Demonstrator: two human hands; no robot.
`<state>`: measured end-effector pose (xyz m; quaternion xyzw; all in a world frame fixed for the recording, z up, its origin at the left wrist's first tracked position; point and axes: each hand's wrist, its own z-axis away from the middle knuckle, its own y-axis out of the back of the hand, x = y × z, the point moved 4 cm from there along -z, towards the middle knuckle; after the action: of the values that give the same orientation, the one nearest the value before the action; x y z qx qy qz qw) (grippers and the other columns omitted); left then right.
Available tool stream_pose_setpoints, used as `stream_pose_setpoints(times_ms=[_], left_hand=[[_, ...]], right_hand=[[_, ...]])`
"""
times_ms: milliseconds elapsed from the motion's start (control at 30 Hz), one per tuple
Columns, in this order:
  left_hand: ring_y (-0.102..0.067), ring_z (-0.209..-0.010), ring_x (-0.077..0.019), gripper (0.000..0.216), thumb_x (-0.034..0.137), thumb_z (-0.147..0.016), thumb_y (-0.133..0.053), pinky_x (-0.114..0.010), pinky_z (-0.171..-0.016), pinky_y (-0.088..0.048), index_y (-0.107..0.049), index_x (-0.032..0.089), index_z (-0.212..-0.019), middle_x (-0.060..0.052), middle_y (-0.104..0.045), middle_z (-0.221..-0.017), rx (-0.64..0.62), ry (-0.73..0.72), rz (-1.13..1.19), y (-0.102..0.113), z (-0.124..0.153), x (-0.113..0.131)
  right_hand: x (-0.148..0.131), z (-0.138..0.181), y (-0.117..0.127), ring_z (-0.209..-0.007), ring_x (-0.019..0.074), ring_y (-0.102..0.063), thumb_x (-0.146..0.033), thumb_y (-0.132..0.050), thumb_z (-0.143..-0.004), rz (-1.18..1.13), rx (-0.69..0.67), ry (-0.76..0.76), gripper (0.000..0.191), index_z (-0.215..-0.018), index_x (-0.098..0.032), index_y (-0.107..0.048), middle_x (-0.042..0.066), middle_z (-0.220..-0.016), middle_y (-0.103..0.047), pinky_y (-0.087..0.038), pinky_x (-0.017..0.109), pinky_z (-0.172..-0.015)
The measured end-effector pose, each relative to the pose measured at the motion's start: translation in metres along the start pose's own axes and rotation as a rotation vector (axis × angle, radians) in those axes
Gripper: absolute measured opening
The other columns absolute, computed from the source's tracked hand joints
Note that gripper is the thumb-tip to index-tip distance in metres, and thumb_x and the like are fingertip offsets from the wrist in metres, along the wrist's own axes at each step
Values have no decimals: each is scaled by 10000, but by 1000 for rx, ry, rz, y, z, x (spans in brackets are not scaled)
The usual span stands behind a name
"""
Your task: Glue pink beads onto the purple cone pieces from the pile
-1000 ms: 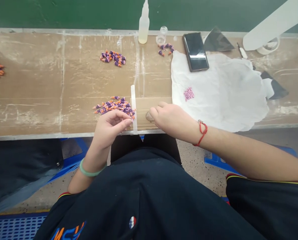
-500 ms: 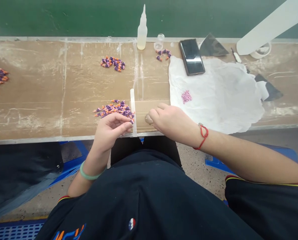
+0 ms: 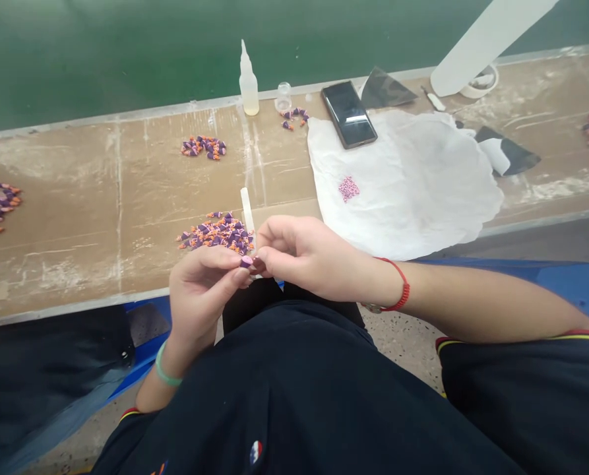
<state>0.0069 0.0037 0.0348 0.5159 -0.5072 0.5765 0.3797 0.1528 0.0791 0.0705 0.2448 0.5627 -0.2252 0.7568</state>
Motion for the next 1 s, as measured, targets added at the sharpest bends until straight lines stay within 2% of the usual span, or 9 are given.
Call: stream_pose_setpoints(times_ms=[200, 433, 600, 867, 1000], left_hand=[[-682, -609, -112, 172, 302, -792, -839, -221, -570, -586, -701, 200, -778, -4, -730, -748, 8, -66, -45, -1, 0, 3], [-684, -663, -119, 123, 227, -784, -830, -214, -594, -568, -710, 201, -776, -12, -728, -767, 13, -64, -74, 0, 1, 3], [-688, -659, -132, 154, 262, -773, -837, -224, -586, -575, -703, 192, -750, -25, -731, -759, 19, -39, -111, -1, 0, 3], [-714, -586, -118, 132, 248, -762, -856, -202, -561, -613, -741, 184, -783, -10, -753, -740, 50, -37, 1, -5, -2, 2], [-728, -598, -113, 86, 184, -762, -846, -186, -579, -621, -769, 197, -796, -7, -772, -760, 55, -56, 28, -5, -2, 4]], right_hand=[[0, 1, -1, -695, 147, -675, -231, -589, -884, 10, 27, 39, 83, -819, -204, -544, 20, -755, -713, -518, 248, -583], [3, 2, -3, -644, 136, -629, -202, -537, -869, 34, 40, 80, 70, -805, -209, -510, 12, -721, -672, -475, 249, -548], [0, 3, -2, -602, 117, -591, -203, -527, -870, 86, 57, 121, 84, -793, -215, -494, -12, -685, -634, -448, 233, -526], [-7, 8, -1, -544, 78, -532, -142, -518, -869, 345, 169, 326, 100, -807, -209, -476, -41, -657, -599, -396, 196, -503], [-10, 7, -1, -508, 74, -468, -134, -496, -871, 447, 162, 379, 109, -808, -213, -453, -62, -618, -545, -367, 204, -513]])
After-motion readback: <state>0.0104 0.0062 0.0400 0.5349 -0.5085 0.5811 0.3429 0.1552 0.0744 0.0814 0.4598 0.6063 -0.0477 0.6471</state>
